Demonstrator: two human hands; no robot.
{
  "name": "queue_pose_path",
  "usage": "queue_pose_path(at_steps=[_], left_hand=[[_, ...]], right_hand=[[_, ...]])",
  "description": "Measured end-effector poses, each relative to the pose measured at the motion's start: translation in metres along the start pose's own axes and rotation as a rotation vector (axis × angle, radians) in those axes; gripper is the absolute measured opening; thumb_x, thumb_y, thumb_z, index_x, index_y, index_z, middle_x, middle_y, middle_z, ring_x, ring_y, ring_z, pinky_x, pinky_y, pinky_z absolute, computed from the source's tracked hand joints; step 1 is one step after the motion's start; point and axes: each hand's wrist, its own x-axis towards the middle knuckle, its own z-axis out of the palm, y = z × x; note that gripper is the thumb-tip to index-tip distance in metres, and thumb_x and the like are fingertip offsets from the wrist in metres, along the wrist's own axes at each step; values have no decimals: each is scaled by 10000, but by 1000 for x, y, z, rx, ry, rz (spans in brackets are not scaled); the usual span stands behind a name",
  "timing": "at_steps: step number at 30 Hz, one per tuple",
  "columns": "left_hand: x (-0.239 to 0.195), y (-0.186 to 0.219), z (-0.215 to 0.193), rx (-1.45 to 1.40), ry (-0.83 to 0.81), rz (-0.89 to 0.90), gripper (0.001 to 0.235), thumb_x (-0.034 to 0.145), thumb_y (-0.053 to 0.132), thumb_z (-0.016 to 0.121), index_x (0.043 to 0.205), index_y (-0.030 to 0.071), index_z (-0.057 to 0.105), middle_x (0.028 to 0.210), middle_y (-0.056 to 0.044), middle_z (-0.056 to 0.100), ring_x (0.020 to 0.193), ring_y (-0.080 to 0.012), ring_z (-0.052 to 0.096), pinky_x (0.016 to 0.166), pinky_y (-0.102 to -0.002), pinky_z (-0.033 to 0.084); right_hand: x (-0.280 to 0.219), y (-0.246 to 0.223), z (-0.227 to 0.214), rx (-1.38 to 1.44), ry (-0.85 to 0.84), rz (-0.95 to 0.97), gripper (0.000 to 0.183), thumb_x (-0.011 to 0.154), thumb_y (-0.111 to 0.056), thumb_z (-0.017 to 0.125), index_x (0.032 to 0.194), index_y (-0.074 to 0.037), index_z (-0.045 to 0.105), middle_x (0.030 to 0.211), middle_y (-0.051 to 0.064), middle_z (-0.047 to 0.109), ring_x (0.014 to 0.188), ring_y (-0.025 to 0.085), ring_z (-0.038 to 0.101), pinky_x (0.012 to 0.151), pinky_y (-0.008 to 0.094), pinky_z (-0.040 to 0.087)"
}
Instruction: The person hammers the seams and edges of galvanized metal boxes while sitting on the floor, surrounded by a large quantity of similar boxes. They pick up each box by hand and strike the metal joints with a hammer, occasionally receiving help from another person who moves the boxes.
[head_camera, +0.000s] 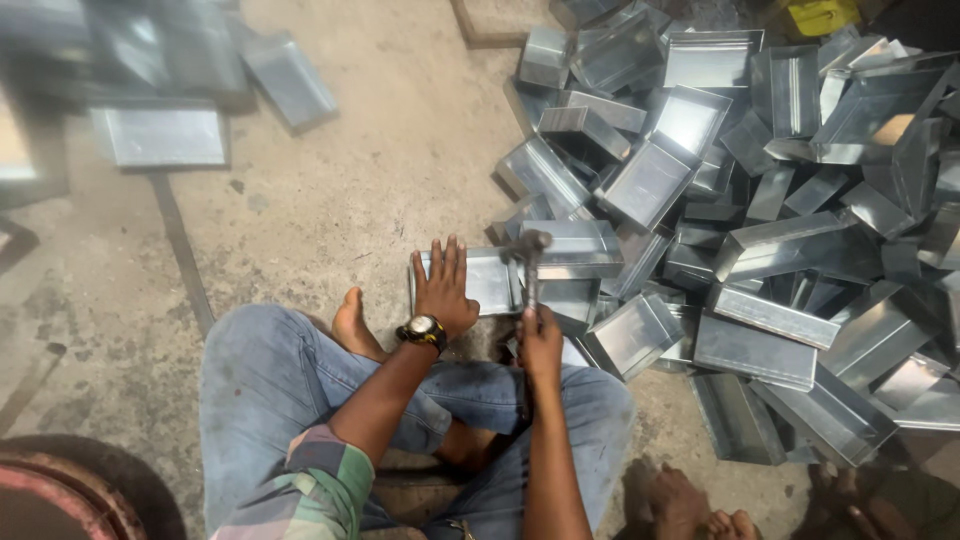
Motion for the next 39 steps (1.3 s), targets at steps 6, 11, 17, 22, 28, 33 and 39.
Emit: queue_pose_path(at_steps=[6, 11, 17, 22, 28, 33, 39], left_hand=[[42, -13, 21, -47, 78, -29, 231, 996, 118, 630, 1202, 57, 545, 1236, -161, 637, 1222, -345, 594, 1036, -479, 527], [40, -28, 13, -50, -106, -197, 514, 936, 118, 623, 1408, -15, 466, 972, -147, 693, 896, -352, 704, 663, -434, 556], [10, -17, -3, -25, -68, -21, 720, 871, 435, 600, 1429, 23, 411, 1494, -247, 418, 1376, -436, 398, 1047, -592, 390], [49, -5, 3, -72, -125, -147, 1071, 814, 626, 525, 1587, -39, 197, 1684, -210, 76, 1556, -428, -25, 1185, -675, -52], [71, 6, 24, -50, -55, -128, 1024, 814, 550, 534, 1587, -44, 221, 1699, -215, 98, 1560, -447, -1, 1169, -726, -32], [73, 3, 21, -37, -77, -135, 1009, 814, 520, 540, 1593, -40, 230, 1710, -212, 83, 1571, -438, -5, 1188, -719, -27], [76, 10, 7, -108, -209, -186, 1031, 781, 527, 532, 1583, -9, 168, 1697, -183, 8, 1549, -406, -64, 1144, -756, -26]], right_hand=[[11, 48, -23, 251, 58, 30, 352, 1024, -357, 564, 1197, -53, 603, 584, -9, 490, 423, 88, 400, 368, 272, 296], [15, 48, -19, 217, 90, 18, 377, 1038, -373, 572, 1181, -27, 622, 583, 10, 497, 420, 86, 423, 365, 274, 332], [11, 36, -19, 286, 130, 71, 363, 1025, -350, 558, 1233, -53, 582, 577, 6, 486, 417, 82, 407, 361, 278, 313], [-21, -8, -23, 273, 98, -52, 366, 1039, -329, 529, 1248, -36, 592, 586, -6, 477, 419, 73, 404, 365, 261, 312], [-61, -45, -40, 452, 68, -529, 440, 1082, -365, 517, 1327, -2, 563, 708, -17, 496, 495, 49, 409, 420, 225, 301], [-41, -16, -18, 291, 147, -505, 422, 1087, -360, 510, 1330, -17, 555, 712, -4, 543, 501, 63, 466, 407, 227, 369], [-13, 13, -8, -153, 151, -136, 374, 1099, -351, 546, 1240, -8, 603, 603, 11, 520, 485, 83, 463, 445, 243, 352]])
